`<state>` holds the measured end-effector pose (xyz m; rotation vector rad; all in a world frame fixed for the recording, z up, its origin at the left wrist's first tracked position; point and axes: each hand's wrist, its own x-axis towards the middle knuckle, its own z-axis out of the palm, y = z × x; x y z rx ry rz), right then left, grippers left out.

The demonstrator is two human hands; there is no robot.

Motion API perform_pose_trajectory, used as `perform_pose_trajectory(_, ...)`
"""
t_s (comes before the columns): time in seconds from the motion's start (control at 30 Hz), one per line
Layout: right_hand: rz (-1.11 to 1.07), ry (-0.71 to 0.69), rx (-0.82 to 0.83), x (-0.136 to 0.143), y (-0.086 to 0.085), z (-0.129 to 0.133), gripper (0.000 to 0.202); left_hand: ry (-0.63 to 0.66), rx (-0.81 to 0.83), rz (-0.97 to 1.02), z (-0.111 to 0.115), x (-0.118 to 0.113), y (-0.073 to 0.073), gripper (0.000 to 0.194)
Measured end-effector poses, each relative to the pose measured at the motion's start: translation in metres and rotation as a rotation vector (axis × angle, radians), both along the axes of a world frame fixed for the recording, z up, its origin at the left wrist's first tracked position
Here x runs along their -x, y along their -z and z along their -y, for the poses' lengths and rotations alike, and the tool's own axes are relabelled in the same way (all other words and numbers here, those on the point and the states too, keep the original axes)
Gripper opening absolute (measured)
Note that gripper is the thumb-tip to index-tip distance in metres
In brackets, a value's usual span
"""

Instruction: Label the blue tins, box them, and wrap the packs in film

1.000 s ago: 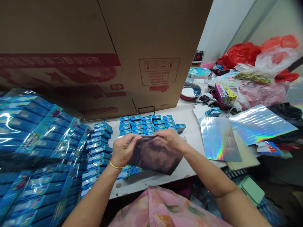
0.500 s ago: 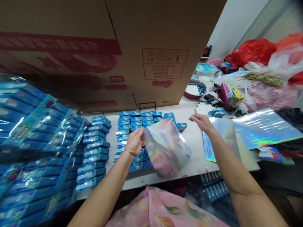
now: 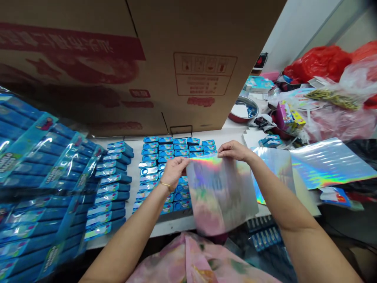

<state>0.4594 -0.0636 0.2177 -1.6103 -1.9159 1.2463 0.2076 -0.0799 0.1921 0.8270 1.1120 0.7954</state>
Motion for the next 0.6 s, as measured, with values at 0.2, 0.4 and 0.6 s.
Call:
perform_pose_trajectory(0.2, 0.573, 0.014, -0.315, 0.034, 0.064, -0.014, 0.018, -0.113, 0.233, -0.065, -0.008, -0.018, 0.07, 0.017)
perform_pose_trajectory(0.4, 0.499, -0.252, -0.614, 0.104, 0.101, 0.01, 0.029, -0.116, 0.28, 0.034, -0.008, -0.011, 0.079, 0.016)
perform_pose_trajectory(0.6, 0.547, -0.259, -0.714, 0.113, 0.12, 0.021, 0.025, -0.174, 0.324, 0.101, -0.005, -0.008, 0.087, 0.022)
